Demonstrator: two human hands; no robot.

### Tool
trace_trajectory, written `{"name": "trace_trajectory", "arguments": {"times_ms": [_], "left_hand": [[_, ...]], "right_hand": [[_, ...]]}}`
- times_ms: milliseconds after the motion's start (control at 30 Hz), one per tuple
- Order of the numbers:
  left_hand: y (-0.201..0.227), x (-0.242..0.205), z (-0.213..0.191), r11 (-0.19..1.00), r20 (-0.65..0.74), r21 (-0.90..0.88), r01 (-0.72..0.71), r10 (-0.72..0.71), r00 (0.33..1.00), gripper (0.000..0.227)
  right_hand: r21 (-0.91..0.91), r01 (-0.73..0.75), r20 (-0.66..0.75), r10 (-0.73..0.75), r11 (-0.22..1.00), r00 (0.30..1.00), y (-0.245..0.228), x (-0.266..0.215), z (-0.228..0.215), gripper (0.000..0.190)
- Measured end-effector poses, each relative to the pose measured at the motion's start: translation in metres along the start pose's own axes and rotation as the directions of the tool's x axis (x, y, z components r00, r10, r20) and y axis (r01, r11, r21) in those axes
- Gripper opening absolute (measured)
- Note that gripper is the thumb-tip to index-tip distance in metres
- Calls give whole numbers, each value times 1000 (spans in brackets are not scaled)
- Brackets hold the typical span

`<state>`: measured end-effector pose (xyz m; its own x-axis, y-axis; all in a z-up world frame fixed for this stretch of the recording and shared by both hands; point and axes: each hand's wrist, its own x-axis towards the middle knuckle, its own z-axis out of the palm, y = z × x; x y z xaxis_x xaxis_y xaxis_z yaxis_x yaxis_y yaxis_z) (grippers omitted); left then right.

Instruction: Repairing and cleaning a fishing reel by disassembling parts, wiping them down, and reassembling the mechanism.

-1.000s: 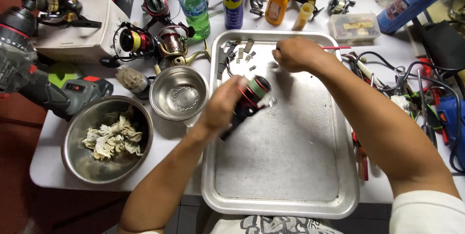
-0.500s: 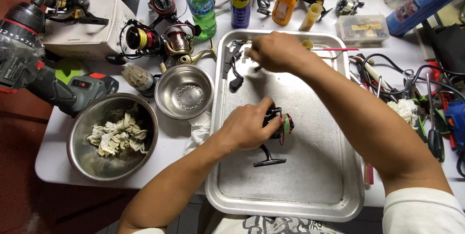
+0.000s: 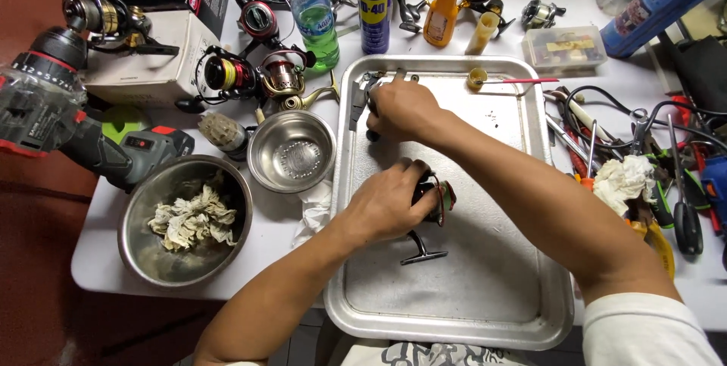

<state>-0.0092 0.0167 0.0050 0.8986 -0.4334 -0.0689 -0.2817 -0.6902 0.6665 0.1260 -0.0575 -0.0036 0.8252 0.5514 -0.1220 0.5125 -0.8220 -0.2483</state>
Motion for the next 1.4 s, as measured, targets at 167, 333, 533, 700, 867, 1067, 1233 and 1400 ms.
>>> {"name": "trace_trajectory", "arguments": {"times_ms": [167, 333, 533, 700, 867, 1067, 1233, 1400], "left_hand": [[-10, 3, 11, 991, -16, 135, -20, 23, 1000, 54], [-4, 0, 9, 948, -13, 314, -41, 48, 999, 51], [3, -7, -6, 939, 63, 341, -30, 9, 998, 60], [-12, -32, -4, 895, -178, 444, -49, 141, 974, 39], [-27, -90, -15, 848, -459, 501, 173, 90, 884, 15], [-33, -123, -13, 878, -425, 347, 330, -167, 890, 28], [-48, -114, -2, 868, -365, 373, 326, -186, 912, 46], [-46, -119, -6, 836, -370, 421, 352, -196, 908, 27]], "right_hand": [[-8, -19, -13, 19, 1000, 1000, 10, -35, -22, 24], [-69, -56, 56, 60, 996, 997, 24, -65, -32, 29], [-95, -160, 111, 170, 983, 979, 31, -91, -35, 29], [-85, -143, 113, 153, 986, 982, 41, -108, -31, 33], [-67, -193, 132, 200, 979, 971, 40, -124, -32, 27], [-122, -283, 234, 305, 951, 923, 41, -129, -29, 31], [-125, -295, 199, 315, 947, 928, 33, -138, -38, 35], [-103, -332, 197, 347, 937, 917, 30, -154, -46, 39]]}}
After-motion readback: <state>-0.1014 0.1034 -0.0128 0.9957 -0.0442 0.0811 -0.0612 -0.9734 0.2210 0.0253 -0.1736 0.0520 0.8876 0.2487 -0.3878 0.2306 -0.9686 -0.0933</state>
